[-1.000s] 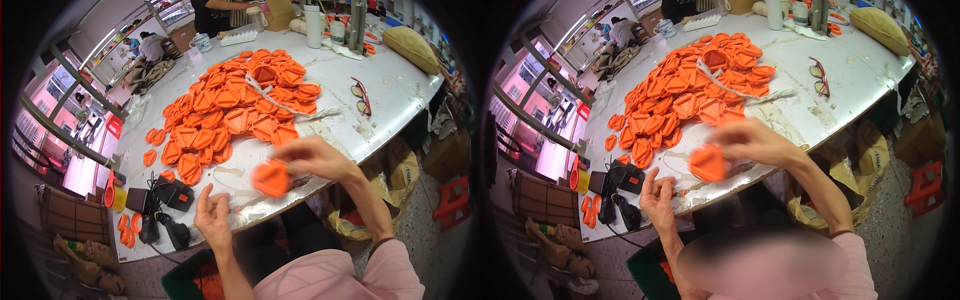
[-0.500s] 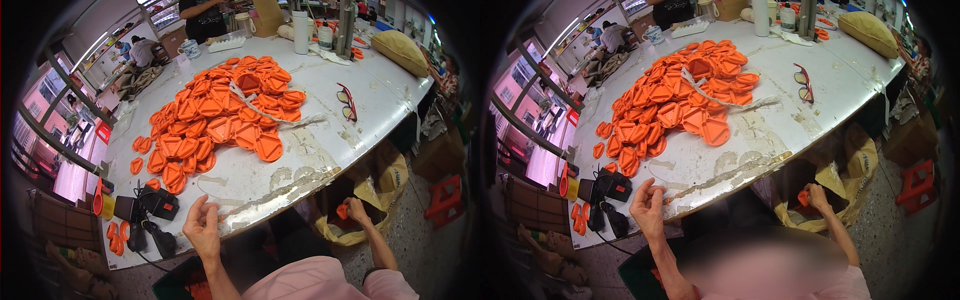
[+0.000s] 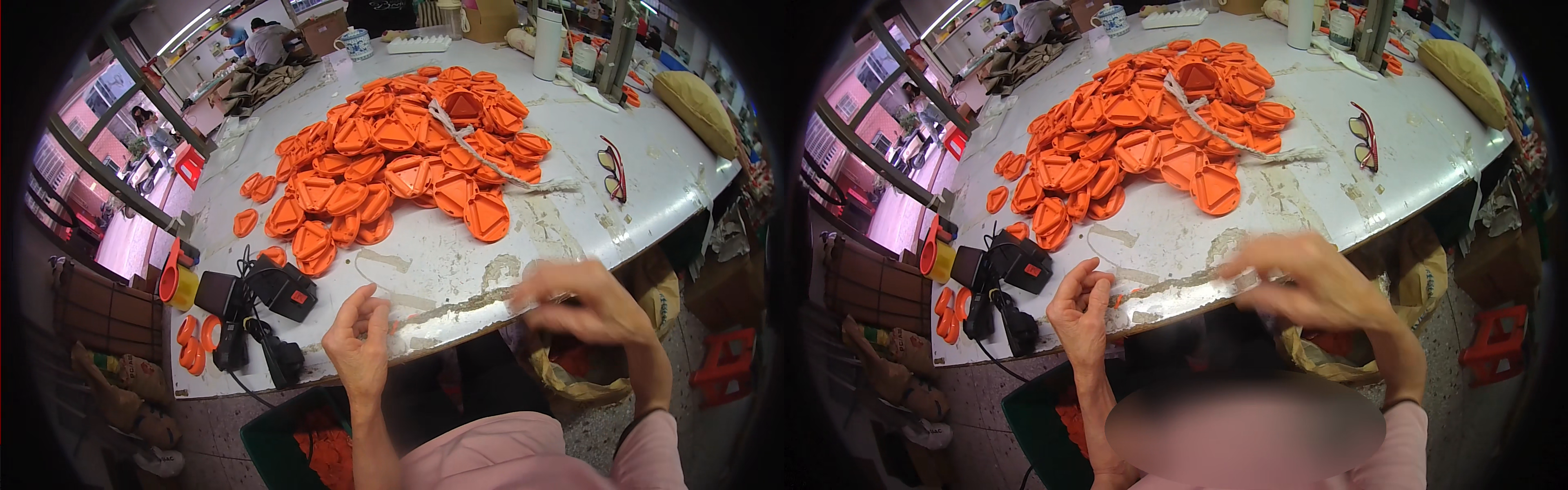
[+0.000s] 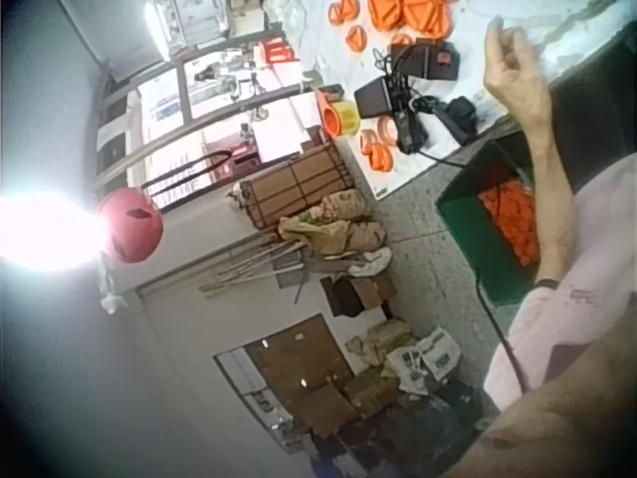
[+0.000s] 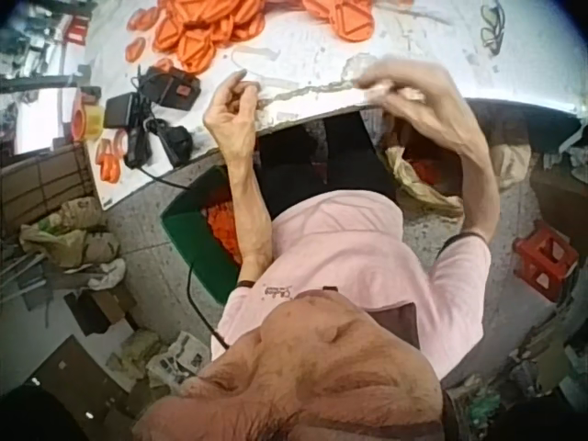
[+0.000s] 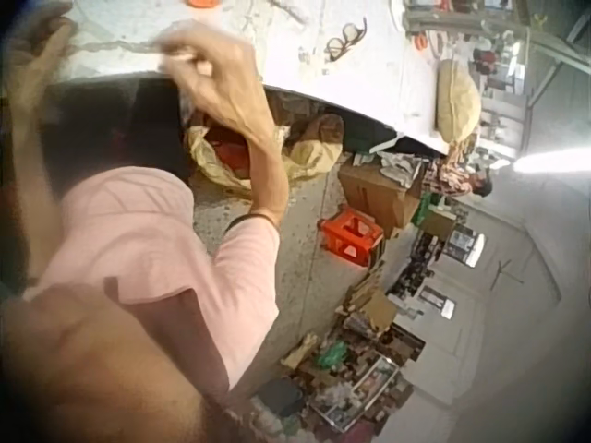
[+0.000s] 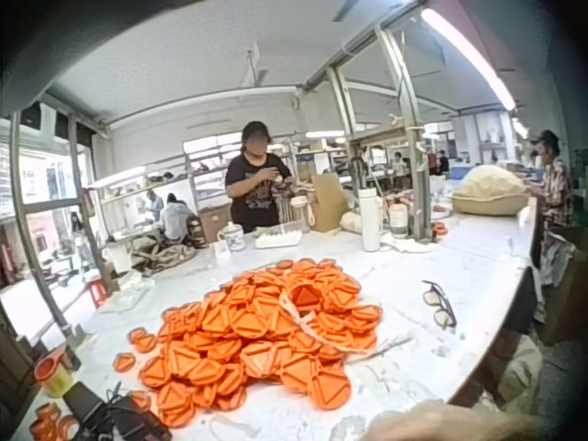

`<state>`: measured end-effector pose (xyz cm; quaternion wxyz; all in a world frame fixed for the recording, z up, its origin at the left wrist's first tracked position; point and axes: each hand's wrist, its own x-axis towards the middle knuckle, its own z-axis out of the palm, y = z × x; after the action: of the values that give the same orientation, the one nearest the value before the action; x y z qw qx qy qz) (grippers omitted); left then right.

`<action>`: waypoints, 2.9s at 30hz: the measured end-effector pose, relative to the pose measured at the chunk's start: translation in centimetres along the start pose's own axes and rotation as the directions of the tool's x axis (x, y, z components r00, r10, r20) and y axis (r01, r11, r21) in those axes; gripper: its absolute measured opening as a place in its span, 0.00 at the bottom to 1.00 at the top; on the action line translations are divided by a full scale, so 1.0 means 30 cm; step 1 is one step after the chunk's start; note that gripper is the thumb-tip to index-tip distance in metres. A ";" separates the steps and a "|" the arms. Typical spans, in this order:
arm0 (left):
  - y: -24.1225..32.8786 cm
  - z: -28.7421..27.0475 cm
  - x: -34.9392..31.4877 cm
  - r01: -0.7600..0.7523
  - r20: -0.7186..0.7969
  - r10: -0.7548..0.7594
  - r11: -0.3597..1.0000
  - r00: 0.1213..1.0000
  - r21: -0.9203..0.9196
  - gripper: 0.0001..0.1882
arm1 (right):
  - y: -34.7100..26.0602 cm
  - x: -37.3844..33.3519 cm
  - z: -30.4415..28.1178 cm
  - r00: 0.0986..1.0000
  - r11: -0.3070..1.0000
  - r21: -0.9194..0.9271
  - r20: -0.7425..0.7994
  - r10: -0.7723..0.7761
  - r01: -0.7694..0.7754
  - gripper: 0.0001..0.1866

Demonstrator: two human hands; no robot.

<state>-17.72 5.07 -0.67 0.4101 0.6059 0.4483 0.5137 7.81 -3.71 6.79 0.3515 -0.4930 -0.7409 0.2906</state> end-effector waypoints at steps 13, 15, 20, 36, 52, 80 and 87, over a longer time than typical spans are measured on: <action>0.009 0.024 -0.001 -0.006 -0.011 0.006 0.999 1.000 0.032 0.13 | 0.277 0.380 0.101 0.923 0.730 -0.660 -0.369 -0.108 -0.178 0.30; 0.007 0.018 0.000 0.024 0.018 -0.025 0.999 1.000 0.033 0.14 | 0.273 0.375 0.105 0.922 0.815 -0.571 -0.362 -0.138 -0.103 0.29; 0.002 0.014 0.002 0.031 0.024 -0.031 0.999 0.999 0.027 0.15 | 0.191 0.367 0.110 0.972 0.985 -0.161 -0.209 -0.103 0.070 0.28; 0.000 0.017 0.016 0.045 0.008 -0.045 0.992 0.999 -0.114 0.15 | 0.134 0.365 0.219 0.891 0.608 0.694 0.452 0.048 -0.386 0.20; -0.006 0.004 0.009 0.015 -0.003 -0.016 0.989 1.000 -0.145 0.16 | 0.164 0.352 0.220 0.976 0.714 0.672 0.203 0.079 -0.197 0.18; -0.007 0.008 0.006 0.051 -0.032 -0.056 0.989 0.998 -0.141 0.14 | 0.165 0.347 0.204 0.966 0.685 0.681 0.202 0.162 -0.258 0.16; 0.002 0.010 0.004 0.053 -0.018 -0.057 0.983 0.998 -0.174 0.14 | 0.153 0.345 0.198 0.958 0.690 0.666 0.209 0.194 -0.285 0.15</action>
<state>-17.39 5.17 -0.63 0.4700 0.5493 0.4233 0.5461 2.66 7.05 2.18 0.4223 -0.4007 -0.5285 0.6179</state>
